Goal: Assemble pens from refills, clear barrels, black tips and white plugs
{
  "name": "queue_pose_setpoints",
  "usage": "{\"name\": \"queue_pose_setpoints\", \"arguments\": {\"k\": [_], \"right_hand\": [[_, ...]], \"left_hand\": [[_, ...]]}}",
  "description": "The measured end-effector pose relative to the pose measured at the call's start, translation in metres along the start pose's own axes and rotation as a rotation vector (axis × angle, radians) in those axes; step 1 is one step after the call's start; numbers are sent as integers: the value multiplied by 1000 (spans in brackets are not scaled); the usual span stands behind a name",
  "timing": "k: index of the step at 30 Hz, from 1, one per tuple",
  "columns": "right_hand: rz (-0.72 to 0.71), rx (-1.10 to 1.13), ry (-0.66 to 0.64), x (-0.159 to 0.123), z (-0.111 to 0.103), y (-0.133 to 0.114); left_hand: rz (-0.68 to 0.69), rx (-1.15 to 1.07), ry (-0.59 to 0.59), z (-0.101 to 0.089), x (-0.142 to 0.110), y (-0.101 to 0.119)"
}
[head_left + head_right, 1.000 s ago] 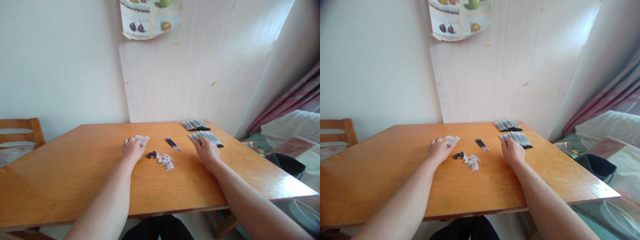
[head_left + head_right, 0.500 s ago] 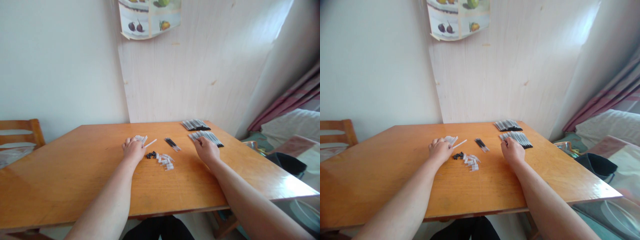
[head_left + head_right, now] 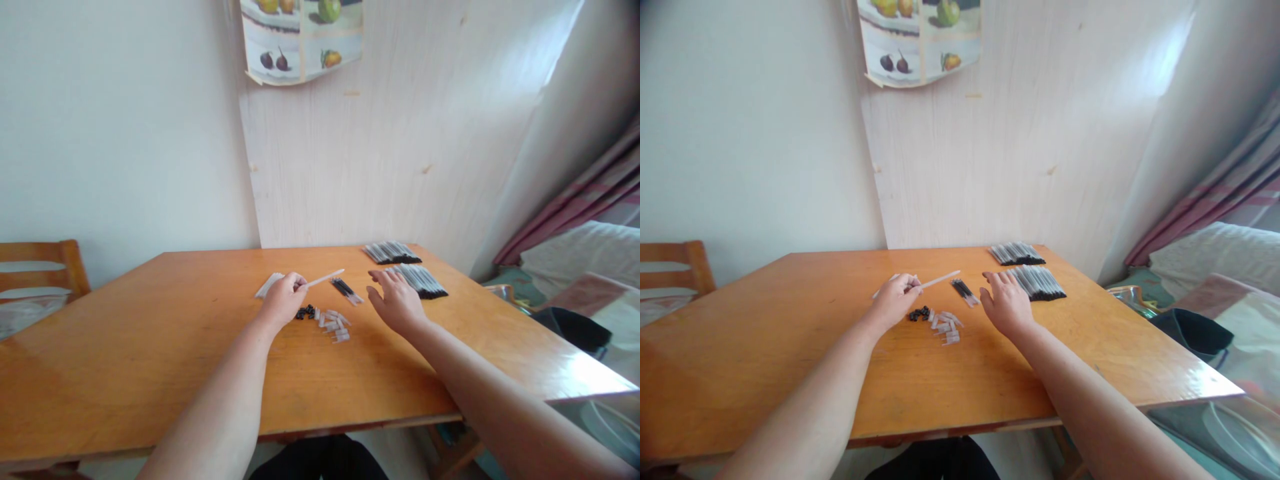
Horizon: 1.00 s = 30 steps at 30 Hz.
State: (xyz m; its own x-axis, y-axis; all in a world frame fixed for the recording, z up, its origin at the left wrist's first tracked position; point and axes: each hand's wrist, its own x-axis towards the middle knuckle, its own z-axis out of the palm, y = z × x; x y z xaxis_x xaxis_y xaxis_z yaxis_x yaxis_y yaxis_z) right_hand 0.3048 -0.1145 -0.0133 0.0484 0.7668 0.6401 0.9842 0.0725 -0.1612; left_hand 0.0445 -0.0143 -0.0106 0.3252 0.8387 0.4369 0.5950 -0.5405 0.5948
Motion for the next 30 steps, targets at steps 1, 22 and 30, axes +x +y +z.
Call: {"name": "queue_pose_setpoints", "arguments": {"k": [1,22,30], "right_hand": [[-45,-8,-16,2,0,-6],[-41,445,-288,34,8,-57],[369,224,-352,51,37,3]], "left_hand": [[22,-76,-30,1,-1,3],[-233,-954,-62,8,-6,26],[-386,-967,217,2,3,13]]}}
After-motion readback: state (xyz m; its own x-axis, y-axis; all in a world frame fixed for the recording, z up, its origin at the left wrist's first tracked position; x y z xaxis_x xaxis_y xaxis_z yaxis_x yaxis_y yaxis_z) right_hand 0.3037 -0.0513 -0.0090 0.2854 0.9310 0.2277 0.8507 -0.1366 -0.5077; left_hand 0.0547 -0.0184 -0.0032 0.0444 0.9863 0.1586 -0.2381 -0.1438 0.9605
